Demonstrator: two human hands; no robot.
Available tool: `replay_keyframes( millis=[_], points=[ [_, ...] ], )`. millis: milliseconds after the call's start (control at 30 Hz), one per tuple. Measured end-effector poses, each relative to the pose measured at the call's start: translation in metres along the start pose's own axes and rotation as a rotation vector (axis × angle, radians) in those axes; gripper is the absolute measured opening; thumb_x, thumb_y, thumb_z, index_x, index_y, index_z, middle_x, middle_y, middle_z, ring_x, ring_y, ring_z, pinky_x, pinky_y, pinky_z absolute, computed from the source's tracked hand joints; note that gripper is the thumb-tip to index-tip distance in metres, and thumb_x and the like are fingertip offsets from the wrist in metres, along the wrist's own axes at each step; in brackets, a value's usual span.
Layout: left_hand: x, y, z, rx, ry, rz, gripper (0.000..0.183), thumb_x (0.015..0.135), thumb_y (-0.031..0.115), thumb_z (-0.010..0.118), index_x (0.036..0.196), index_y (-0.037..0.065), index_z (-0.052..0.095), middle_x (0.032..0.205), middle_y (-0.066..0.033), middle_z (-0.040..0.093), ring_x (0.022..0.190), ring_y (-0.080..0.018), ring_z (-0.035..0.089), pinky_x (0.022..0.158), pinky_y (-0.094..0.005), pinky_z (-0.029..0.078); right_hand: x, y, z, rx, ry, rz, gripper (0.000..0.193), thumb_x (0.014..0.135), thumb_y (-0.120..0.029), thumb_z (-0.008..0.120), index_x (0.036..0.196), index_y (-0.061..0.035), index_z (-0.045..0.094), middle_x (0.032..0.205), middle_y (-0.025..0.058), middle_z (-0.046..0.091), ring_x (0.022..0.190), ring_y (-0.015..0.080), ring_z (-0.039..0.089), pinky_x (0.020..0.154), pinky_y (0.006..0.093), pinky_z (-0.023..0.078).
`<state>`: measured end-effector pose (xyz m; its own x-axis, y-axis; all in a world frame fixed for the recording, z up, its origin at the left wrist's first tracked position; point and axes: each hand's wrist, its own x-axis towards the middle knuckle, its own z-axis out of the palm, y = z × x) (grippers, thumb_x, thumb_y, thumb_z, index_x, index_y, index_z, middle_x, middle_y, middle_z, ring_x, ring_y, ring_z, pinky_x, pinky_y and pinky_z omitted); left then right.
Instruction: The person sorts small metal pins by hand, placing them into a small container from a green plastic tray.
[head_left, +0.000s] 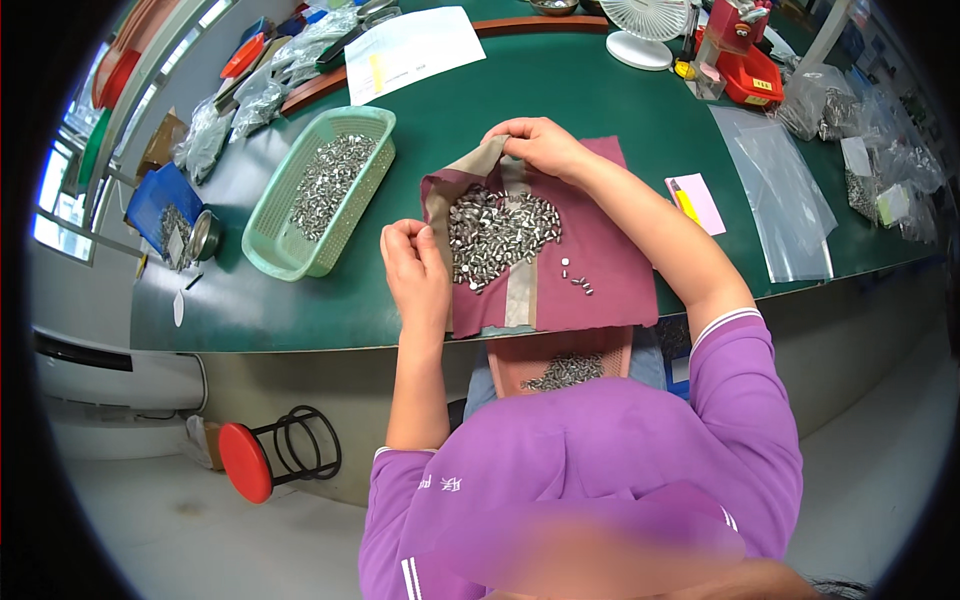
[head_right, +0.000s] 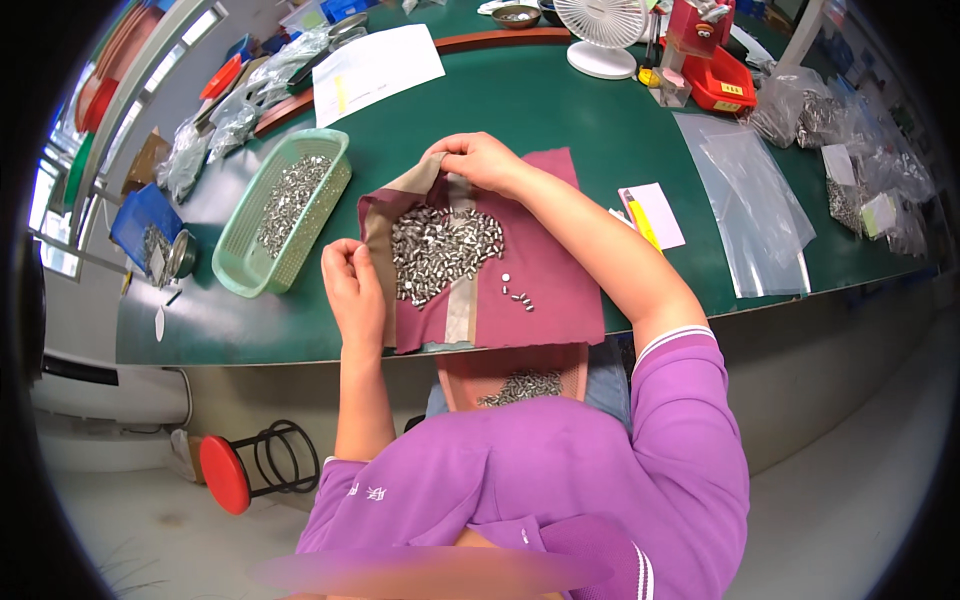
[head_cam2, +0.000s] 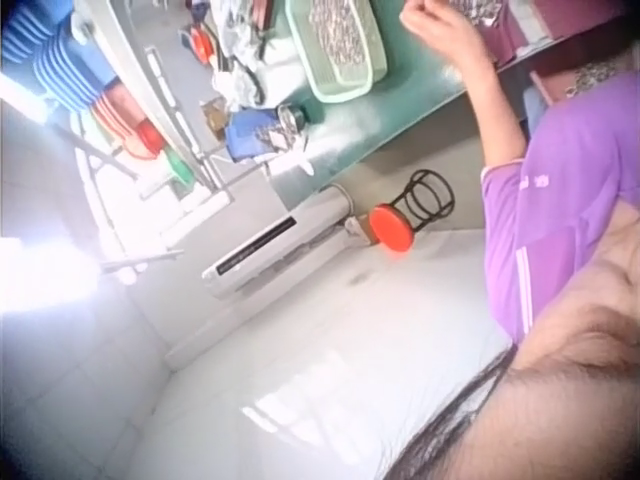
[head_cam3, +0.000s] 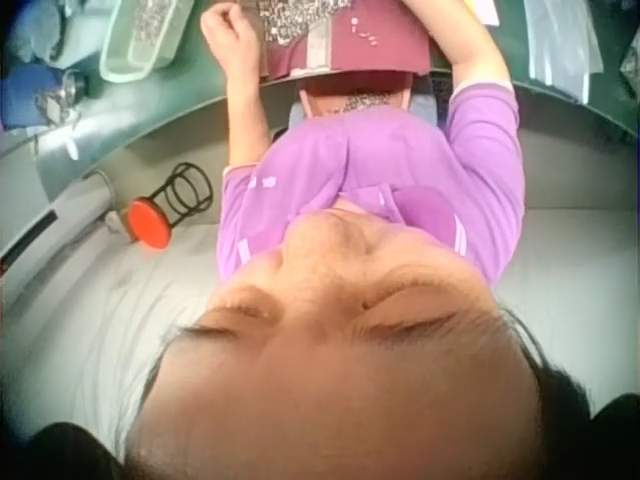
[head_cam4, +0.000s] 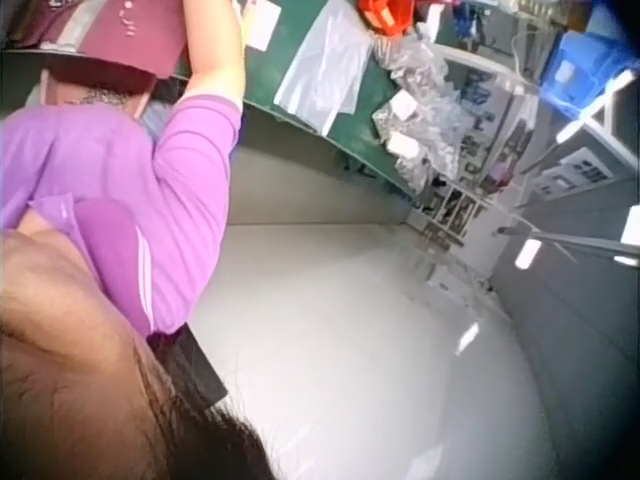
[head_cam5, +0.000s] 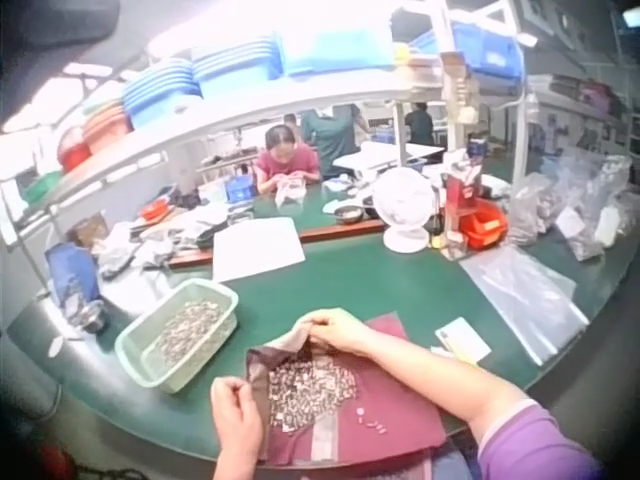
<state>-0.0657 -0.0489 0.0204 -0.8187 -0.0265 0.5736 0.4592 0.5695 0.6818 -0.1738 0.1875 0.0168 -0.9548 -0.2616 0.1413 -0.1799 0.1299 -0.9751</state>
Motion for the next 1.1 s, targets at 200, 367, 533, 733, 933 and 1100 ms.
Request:
replay_keyframes(
  millis=[200,367,533,733,933,1100],
  points=[
    [0.003,0.021,-0.002,-0.04,0.012,0.098,0.009,0.099,0.005,0.055,0.094,-0.002,0.051,0.092,-0.0106,0.052,0.079,-0.0232,0.049,0.069,-0.0341,0.043,-0.016,-0.027,-0.024,0.048,0.037,0.093,0.022,0.097,-0.011,0.057,0.113,-0.0088,0.072,0.102,-0.0024,0.07,0.088,0.0046,0.061,0.08,0.0224,0.05],
    [0.007,0.025,-0.006,-0.105,0.056,0.058,0.009,0.099,0.005,0.056,0.095,-0.001,0.052,0.093,-0.0089,0.051,0.077,-0.0195,0.049,0.066,-0.0314,0.043,-0.019,-0.04,-0.024,0.161,0.047,0.066,0.023,0.098,-0.013,0.056,0.114,-0.0108,0.072,0.097,-0.0035,0.069,0.082,0.0031,0.061,0.074,0.0194,0.051],
    [0.014,0.006,-0.015,-0.018,0.119,0.004,0.009,0.098,0.007,0.058,0.099,-0.001,0.055,0.097,-0.0094,0.054,0.078,-0.0189,0.051,0.067,-0.0314,0.044,-0.01,-0.05,-0.004,0.186,0.068,0.056,0.026,0.097,-0.009,0.053,0.114,-0.0085,0.072,0.098,0.0001,0.07,0.083,0.0084,0.065,0.079,0.0234,0.055],
    [0.016,-0.033,-0.025,0.24,0.074,-0.089,0.019,0.091,0.007,0.064,0.108,-0.001,0.057,0.107,-0.0153,0.056,0.097,-0.0295,0.057,0.084,-0.04,0.047,-0.003,-0.029,0.025,-0.333,0.141,-0.045,0.042,0.09,-0.01,0.066,0.132,-0.0111,0.06,0.118,0.0138,0.062,0.114,0.0216,0.061,0.095,0.0334,0.053],
    [-0.026,-0.008,-0.04,0.218,-0.18,0.206,0.039,0.085,0.0,0.064,0.122,0.0,0.054,0.127,-0.0201,0.054,0.12,-0.0383,0.051,0.101,-0.0472,0.041,-0.086,-0.039,0.072,-0.677,-0.125,-0.569,0.025,0.078,-0.018,0.074,0.1,-0.0103,0.065,0.11,0.009,0.06,0.108,0.0297,0.057,0.096,0.0446,0.045],
    [-0.053,-0.023,-0.033,0.406,-0.44,-0.025,0.061,0.093,0.004,0.052,0.149,-0.002,0.03,0.148,-0.0246,0.041,0.141,-0.0377,0.037,0.119,-0.0495,0.024,-0.096,-0.015,0.115,-0.862,-0.201,-0.709,0.029,0.077,-0.025,0.072,0.1,-0.0099,0.063,0.109,0.0082,0.058,0.111,0.0261,0.055,0.1,0.0467,0.039]
  ],
)
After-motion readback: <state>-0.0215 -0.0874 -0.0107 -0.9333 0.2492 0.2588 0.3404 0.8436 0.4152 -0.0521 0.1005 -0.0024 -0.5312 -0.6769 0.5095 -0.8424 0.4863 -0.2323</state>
